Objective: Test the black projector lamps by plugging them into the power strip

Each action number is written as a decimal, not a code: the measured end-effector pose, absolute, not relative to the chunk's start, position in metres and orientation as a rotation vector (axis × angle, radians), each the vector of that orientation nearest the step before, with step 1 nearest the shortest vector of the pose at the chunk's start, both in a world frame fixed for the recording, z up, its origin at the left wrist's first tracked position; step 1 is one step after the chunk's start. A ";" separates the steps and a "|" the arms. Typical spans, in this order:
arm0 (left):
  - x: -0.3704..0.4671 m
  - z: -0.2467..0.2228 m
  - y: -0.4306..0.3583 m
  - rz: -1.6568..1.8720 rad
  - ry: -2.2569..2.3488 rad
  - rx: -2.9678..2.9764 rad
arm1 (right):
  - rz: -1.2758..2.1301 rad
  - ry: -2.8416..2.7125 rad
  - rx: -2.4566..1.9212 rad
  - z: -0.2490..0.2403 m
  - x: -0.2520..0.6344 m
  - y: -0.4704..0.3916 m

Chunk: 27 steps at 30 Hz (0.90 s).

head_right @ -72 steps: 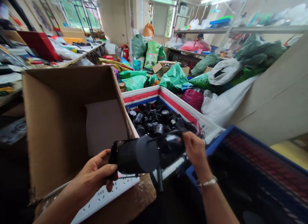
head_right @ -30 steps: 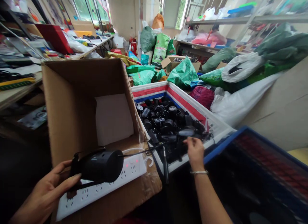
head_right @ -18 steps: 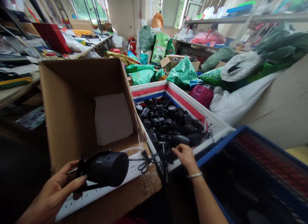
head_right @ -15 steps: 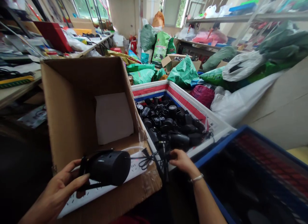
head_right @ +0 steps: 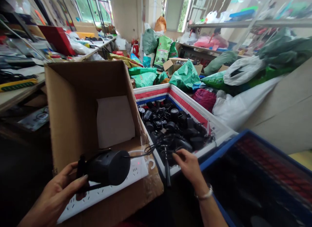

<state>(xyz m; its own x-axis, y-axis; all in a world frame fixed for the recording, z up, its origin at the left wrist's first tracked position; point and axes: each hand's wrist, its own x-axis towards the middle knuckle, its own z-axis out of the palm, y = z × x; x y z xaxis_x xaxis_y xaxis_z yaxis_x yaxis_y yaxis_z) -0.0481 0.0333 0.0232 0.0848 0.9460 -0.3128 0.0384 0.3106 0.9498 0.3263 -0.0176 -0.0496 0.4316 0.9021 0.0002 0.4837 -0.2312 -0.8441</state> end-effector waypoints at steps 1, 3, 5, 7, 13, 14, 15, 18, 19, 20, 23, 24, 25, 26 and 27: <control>-0.048 0.022 0.034 0.878 1.290 1.036 | 0.640 -1.174 -1.873 -0.043 0.326 -0.018; -0.048 0.021 0.035 0.845 1.291 1.042 | 0.632 -1.163 -1.884 -0.034 0.326 -0.019; -0.048 0.021 0.034 0.853 1.314 1.053 | 0.639 -1.159 -1.880 -0.030 0.326 -0.018; -0.047 0.022 0.033 0.892 1.334 1.063 | 0.647 -1.158 -1.857 -0.030 0.327 -0.016; -0.050 0.021 0.029 0.905 1.369 1.069 | 0.527 -1.195 -1.924 -0.037 0.324 -0.018; -0.050 0.020 0.029 0.899 1.367 1.066 | 0.525 -1.208 -1.916 -0.036 0.323 -0.019; -0.051 0.019 0.029 0.897 1.358 1.055 | 0.528 -1.219 -1.899 -0.035 0.323 -0.021; -0.053 0.017 0.031 0.906 1.295 0.995 | 0.490 -1.191 -1.869 -0.024 0.324 -0.025; -0.054 0.016 0.032 0.916 1.268 0.967 | 0.444 -1.153 -1.873 -0.019 0.324 -0.027; -0.054 0.015 0.033 0.922 1.236 0.938 | 0.359 -1.095 -1.881 -0.013 0.323 -0.028; -0.055 0.010 0.032 0.913 1.123 0.851 | 0.056 -0.871 -1.870 0.007 0.316 -0.035; -0.055 0.007 0.031 0.909 1.096 0.830 | 0.053 -0.808 -1.838 0.013 0.312 -0.037; -0.053 0.005 0.030 0.912 1.082 0.815 | 0.113 -0.756 -1.784 0.019 0.307 -0.038; -0.051 0.003 0.028 0.923 1.078 0.804 | 0.214 -0.716 -1.702 0.023 0.301 -0.039; -0.049 0.001 0.027 0.940 1.078 0.803 | 0.300 -0.706 -1.617 0.025 0.297 -0.039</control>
